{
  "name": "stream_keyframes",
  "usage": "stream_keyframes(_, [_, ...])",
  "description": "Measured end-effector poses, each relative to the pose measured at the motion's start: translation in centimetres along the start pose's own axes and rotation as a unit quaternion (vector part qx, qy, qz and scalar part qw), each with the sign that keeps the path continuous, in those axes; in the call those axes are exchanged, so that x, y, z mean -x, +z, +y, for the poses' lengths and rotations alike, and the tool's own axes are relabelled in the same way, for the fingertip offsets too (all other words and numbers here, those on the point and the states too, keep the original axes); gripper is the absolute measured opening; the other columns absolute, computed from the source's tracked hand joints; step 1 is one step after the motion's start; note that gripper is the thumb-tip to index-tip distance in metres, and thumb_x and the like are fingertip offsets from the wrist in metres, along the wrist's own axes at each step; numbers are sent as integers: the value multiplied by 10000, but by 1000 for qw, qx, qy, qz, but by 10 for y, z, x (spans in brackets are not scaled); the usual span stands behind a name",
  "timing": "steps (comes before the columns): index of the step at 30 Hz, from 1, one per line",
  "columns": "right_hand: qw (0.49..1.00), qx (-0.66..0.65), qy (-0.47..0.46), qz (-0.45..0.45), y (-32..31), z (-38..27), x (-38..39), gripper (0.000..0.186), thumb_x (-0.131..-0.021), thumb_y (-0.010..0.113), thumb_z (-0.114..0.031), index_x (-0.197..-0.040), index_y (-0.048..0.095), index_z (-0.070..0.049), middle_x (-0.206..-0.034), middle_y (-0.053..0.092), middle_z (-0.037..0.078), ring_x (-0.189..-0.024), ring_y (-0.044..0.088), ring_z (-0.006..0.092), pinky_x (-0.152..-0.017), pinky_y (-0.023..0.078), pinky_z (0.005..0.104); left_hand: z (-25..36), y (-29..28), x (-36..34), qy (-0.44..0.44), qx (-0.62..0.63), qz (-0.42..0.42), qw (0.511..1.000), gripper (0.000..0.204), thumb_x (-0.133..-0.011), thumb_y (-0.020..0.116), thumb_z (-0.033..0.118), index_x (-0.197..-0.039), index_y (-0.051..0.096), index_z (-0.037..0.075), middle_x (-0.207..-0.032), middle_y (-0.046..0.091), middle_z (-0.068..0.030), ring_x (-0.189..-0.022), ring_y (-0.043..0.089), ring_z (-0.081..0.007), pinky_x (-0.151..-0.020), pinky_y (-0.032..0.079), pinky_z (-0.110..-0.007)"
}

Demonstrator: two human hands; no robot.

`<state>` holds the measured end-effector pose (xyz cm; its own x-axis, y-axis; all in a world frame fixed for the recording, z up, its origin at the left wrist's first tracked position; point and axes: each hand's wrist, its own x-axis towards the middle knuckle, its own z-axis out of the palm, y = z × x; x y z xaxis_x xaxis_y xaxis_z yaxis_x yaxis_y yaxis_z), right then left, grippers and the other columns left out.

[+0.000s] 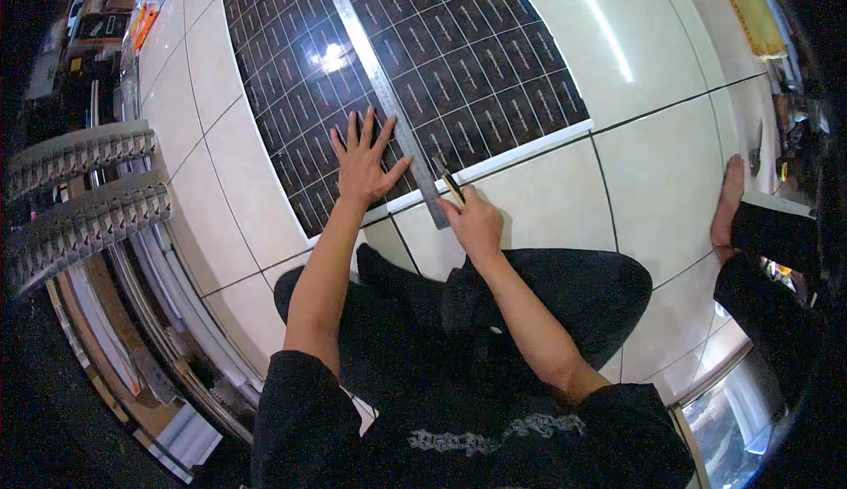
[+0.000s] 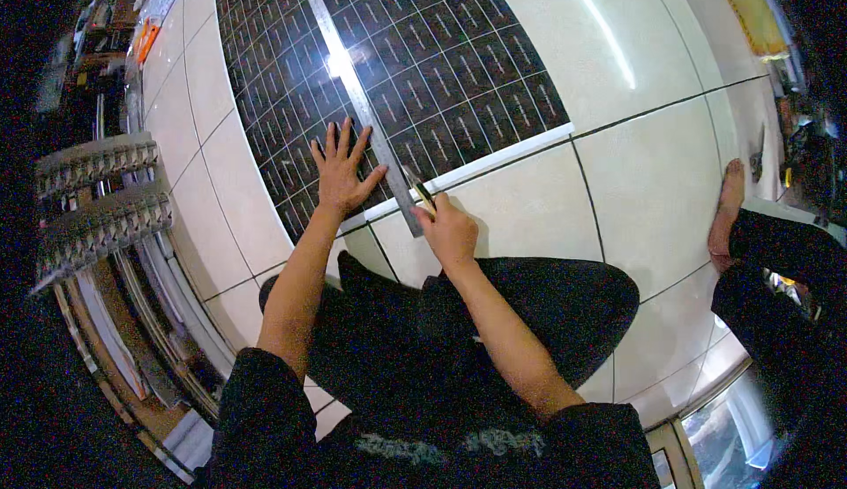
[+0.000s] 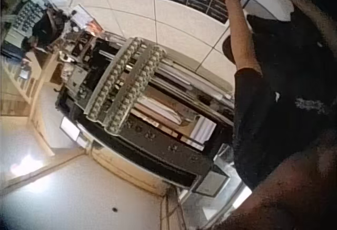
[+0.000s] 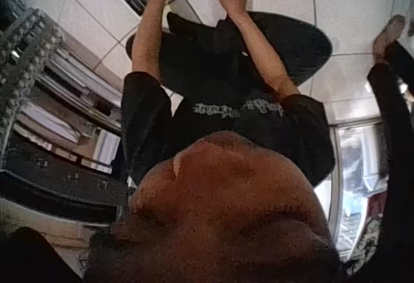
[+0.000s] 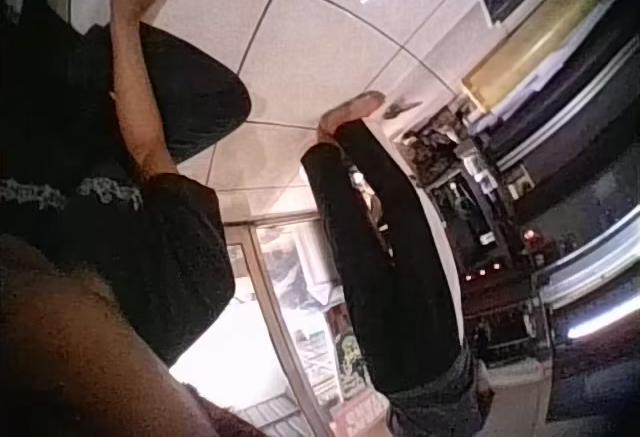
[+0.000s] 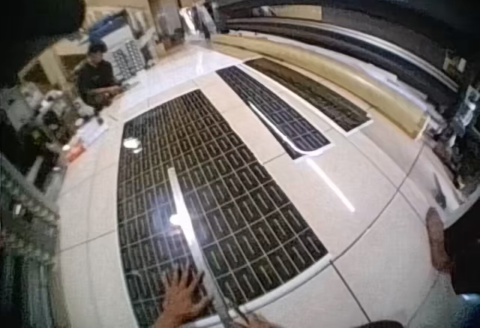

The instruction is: Cutting a large sheet of printed labels or stickers using a ruler and a utility knife on the floor.

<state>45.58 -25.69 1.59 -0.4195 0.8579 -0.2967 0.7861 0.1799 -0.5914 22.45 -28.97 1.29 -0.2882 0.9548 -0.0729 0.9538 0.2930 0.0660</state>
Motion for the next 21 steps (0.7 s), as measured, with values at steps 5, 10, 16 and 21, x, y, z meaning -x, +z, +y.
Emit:
stream_keyframes(5, [998, 13, 34, 46, 6, -5, 1, 478, -826, 704, -520, -921, 592, -65, -699, 669, 194, -638, 659, 412, -576, 507, 516, 1, 6, -1, -10, -5, 2, 1000, 788, -897, 457, 691, -1547, 297, 276, -1627, 208, -93, -1498, 128, -375, -1146, 11, -669])
stream_keyframes(10, [994, 22, 90, 56, 14, -14, 1, 536, -819, 697, -559, -933, 608, -43, -737, 673, 203, -696, 669, 407, -612, 509, 522, -4, 6, -3, -13, 11, 20, 1000, 775, -893, 495, 652, -1530, 329, 244, -1586, 291, -120, -1465, 229, -365, -1146, 104, -656])
stream_keyframes(16, [991, -67, 111, -19, -7, -7, 14, 520, -798, 749, -514, -849, 574, -27, -707, 649, 164, -672, 652, 382, -612, 494, 490, -29, 0, -32, 49, 46, 31, 997, 835, -874, 511, 668, -1537, 311, 200, -1589, 278, -135, -1465, 236, -360, -1165, 101, -622])
stream_keyframes(21, [995, -1, 96, 15, 3, -5, 13, 509, -808, 741, -515, -817, 575, -34, -677, 638, 172, -650, 646, 403, -592, 498, 488, -36, 17, -32, 67, 4, 35, 997, 906, -862, 471, 721, -1551, 276, 167, -1624, 213, -98, -1497, 149, -359, -1167, 51, -633])
